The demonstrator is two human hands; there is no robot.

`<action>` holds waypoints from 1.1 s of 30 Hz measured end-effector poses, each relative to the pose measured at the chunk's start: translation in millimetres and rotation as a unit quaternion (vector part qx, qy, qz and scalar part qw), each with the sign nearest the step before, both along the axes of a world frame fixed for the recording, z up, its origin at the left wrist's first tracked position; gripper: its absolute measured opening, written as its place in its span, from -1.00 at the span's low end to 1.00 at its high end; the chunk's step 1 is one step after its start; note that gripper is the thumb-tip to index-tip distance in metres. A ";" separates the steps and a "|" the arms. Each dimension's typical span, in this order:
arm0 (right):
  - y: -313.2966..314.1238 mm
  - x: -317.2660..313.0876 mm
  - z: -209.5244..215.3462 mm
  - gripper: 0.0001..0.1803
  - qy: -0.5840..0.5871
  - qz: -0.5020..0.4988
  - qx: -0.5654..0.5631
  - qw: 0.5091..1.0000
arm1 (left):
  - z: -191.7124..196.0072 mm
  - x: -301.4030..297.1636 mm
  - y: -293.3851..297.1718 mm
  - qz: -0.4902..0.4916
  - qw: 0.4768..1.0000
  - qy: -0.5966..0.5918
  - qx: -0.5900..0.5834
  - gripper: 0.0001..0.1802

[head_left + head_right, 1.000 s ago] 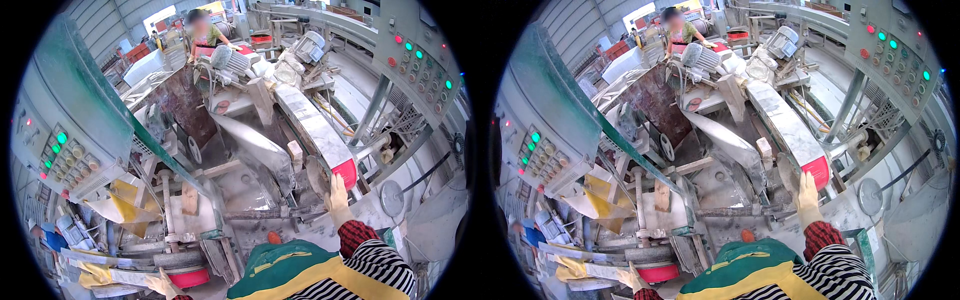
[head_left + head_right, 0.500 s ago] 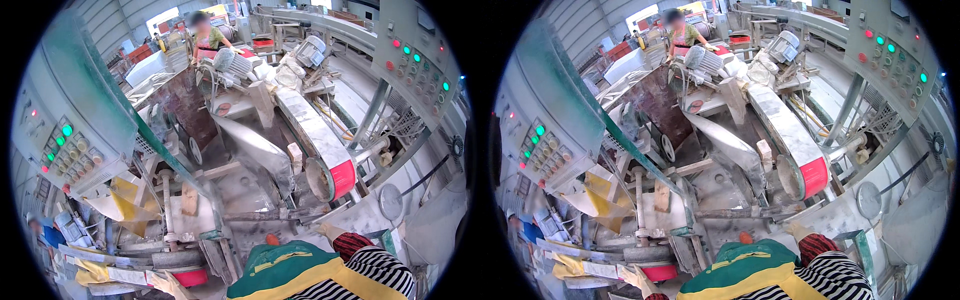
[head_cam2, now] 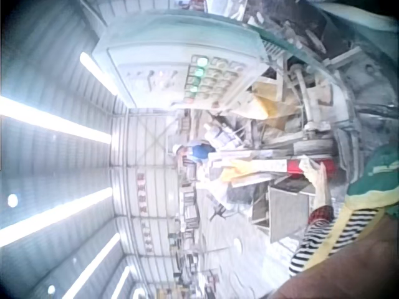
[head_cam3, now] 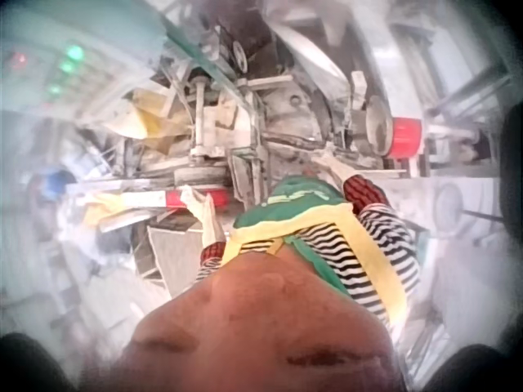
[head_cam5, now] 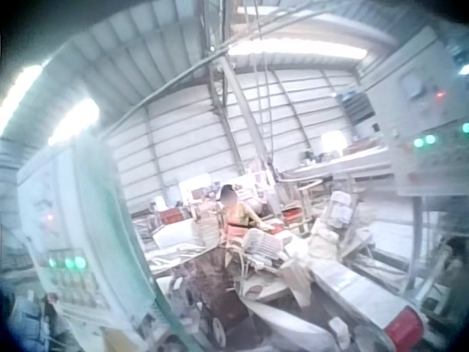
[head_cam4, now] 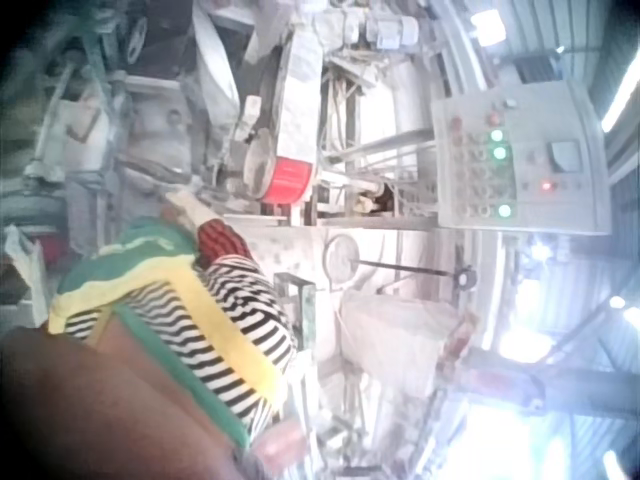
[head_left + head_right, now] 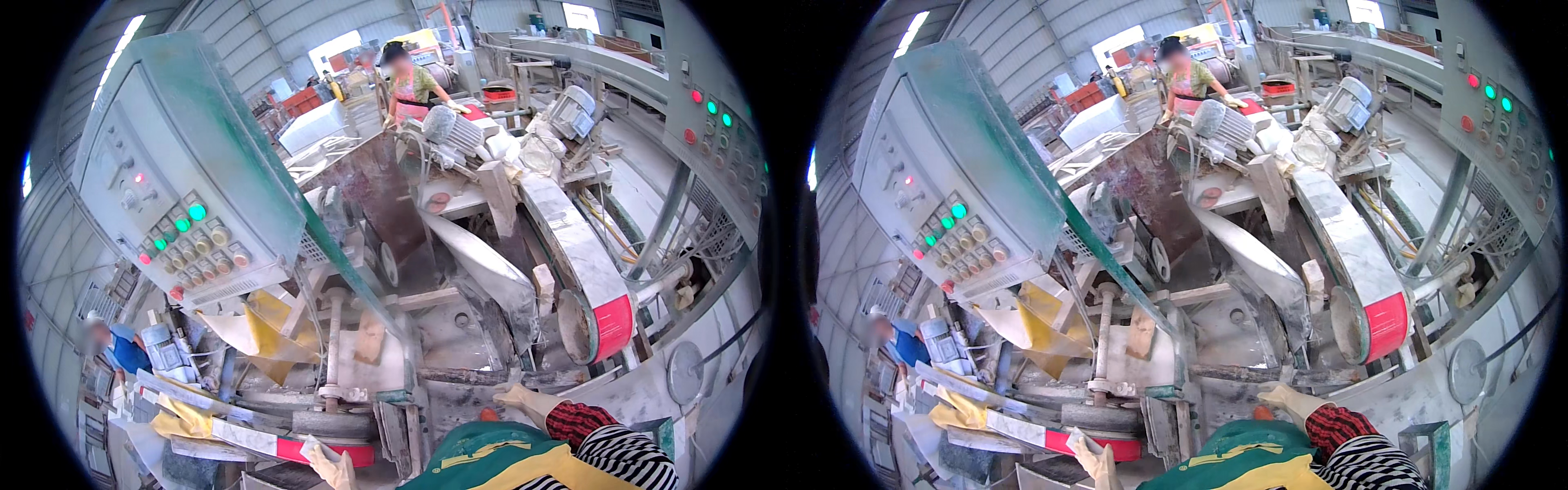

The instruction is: The person operates a grinding or processing machine, repeatedly feeding white rectangular blocks into the machine's intake and removing processed material. The person also handles a yellow sheet-like material and places it into the machine.

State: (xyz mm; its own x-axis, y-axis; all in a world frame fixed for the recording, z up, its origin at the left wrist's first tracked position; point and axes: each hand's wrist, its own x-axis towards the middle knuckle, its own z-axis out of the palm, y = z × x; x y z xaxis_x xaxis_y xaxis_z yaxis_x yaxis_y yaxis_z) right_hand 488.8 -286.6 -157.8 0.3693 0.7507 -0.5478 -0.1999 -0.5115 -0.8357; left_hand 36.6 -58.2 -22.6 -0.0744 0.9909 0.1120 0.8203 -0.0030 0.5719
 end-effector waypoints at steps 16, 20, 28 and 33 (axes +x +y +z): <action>95.8 -88.4 173.4 -0.15 0.014 -0.059 0.276 0.959 | 105.3 239.6 -58.5 -0.536 0.835 -0.105 0.068 -0.17; 45.1 -27.4 154.1 -0.30 0.137 -0.242 0.349 0.895 | 123.6 235.0 -41.9 -0.578 0.814 -0.043 -0.031 -0.20; -104.0 133.6 105.0 -0.01 -0.198 -0.565 0.247 0.762 | 63.9 32.2 70.8 -0.115 0.951 0.259 0.126 -0.17; -137.1 189.3 91.0 -0.08 -0.253 -0.663 0.083 0.700 | 0.2 -24.7 69.7 -0.047 0.889 0.455 -0.009 -0.10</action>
State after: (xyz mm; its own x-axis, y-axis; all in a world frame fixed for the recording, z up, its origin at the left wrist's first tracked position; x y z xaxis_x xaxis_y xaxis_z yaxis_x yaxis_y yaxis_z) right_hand 678.1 -423.7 -66.8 0.9164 -0.3981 -0.0410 -0.0641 -0.0449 -0.9969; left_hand 11.9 11.4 -22.4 0.1216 0.9903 0.0673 0.9399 -0.0931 -0.3286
